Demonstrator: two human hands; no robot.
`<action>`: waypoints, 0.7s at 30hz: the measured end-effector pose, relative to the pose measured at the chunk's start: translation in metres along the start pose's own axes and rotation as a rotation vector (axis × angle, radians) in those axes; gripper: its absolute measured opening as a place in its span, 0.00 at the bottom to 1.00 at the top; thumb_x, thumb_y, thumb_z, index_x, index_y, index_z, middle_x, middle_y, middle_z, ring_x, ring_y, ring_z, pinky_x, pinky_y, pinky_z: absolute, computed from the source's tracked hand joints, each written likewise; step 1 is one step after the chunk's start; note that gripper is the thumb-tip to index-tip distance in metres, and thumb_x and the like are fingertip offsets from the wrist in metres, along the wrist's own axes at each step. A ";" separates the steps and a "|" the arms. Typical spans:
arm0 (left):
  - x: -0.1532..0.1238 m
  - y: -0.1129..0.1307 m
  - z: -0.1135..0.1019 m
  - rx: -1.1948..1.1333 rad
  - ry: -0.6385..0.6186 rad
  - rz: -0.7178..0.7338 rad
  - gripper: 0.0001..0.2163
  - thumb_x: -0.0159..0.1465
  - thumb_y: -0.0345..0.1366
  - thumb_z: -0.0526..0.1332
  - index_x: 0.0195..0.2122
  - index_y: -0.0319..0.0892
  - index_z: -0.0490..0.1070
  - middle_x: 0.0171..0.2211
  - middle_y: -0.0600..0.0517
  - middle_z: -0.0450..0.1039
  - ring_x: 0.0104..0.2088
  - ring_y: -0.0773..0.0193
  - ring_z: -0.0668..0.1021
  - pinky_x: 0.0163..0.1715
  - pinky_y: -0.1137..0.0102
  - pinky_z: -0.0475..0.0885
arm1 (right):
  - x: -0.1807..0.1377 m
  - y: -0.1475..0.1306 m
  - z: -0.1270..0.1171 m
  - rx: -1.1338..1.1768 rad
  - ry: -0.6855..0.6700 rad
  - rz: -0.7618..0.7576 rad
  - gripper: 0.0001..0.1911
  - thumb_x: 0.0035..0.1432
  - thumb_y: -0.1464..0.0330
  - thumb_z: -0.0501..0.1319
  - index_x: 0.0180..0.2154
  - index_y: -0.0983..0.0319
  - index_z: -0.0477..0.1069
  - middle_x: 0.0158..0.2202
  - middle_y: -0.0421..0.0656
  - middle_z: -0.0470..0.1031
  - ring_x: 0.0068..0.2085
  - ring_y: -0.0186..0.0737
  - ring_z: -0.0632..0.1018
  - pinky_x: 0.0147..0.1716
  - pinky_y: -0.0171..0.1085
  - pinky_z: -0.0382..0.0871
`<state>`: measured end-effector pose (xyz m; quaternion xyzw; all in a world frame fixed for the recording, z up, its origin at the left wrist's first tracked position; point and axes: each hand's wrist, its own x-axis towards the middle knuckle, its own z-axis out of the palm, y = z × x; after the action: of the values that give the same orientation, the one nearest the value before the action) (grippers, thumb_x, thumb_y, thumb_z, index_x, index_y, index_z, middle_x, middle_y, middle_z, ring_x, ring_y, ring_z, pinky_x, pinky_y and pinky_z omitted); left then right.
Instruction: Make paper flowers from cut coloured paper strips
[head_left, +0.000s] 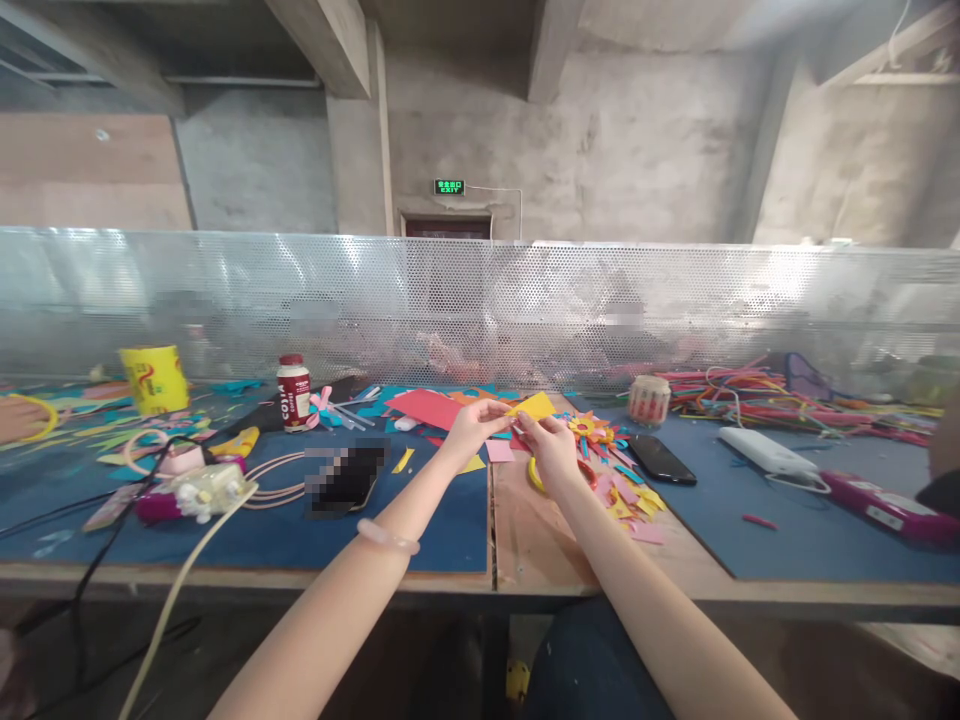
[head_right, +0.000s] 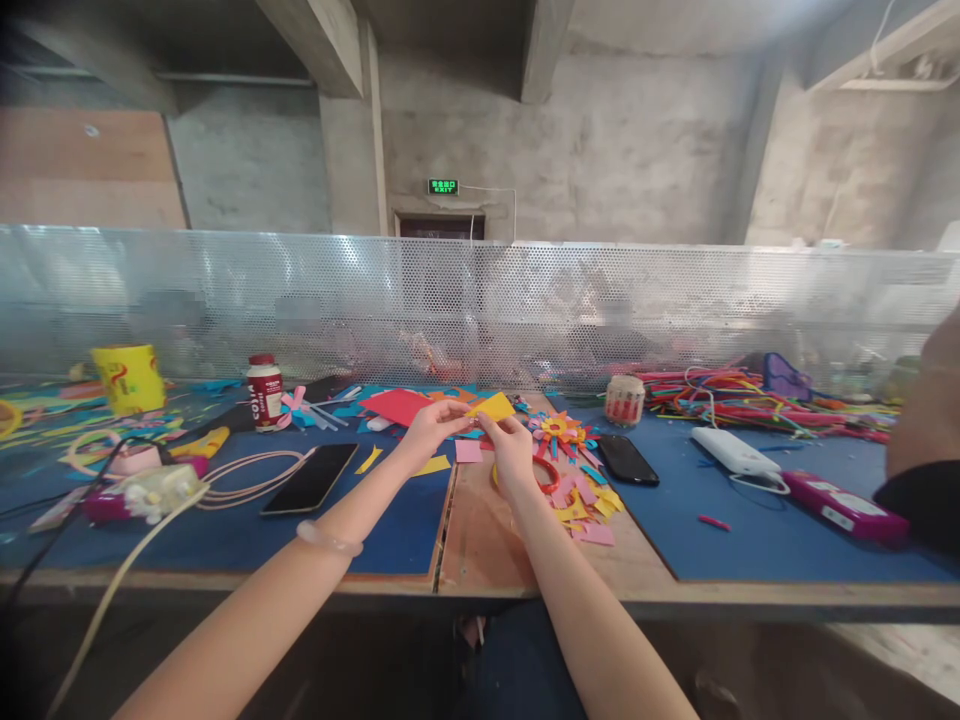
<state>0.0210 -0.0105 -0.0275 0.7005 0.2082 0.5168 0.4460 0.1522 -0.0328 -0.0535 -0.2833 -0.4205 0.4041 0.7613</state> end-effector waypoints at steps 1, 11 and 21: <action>0.000 0.001 0.001 0.003 0.003 0.000 0.12 0.53 0.37 0.65 0.35 0.37 0.70 0.34 0.48 0.73 0.37 0.62 0.75 0.39 0.67 0.69 | 0.000 0.000 0.000 0.007 -0.002 0.008 0.12 0.37 0.63 0.68 0.22 0.63 0.69 0.23 0.39 0.73 0.27 0.35 0.74 0.29 0.34 0.67; -0.001 0.003 0.004 0.053 0.052 -0.054 0.12 0.52 0.39 0.65 0.34 0.37 0.70 0.33 0.48 0.73 0.35 0.62 0.75 0.35 0.69 0.70 | -0.003 -0.006 0.003 0.071 -0.035 0.043 0.12 0.37 0.64 0.68 0.25 0.64 0.72 0.27 0.41 0.76 0.29 0.36 0.75 0.30 0.34 0.67; -0.002 0.004 0.005 0.109 0.066 0.005 0.10 0.54 0.39 0.63 0.31 0.38 0.71 0.31 0.49 0.74 0.33 0.62 0.75 0.34 0.70 0.69 | -0.005 -0.008 0.005 0.126 -0.045 0.066 0.12 0.37 0.64 0.69 0.23 0.64 0.71 0.24 0.40 0.74 0.27 0.34 0.74 0.28 0.34 0.66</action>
<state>0.0244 -0.0164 -0.0256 0.7066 0.2489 0.5287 0.3990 0.1496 -0.0405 -0.0473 -0.2394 -0.4019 0.4607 0.7542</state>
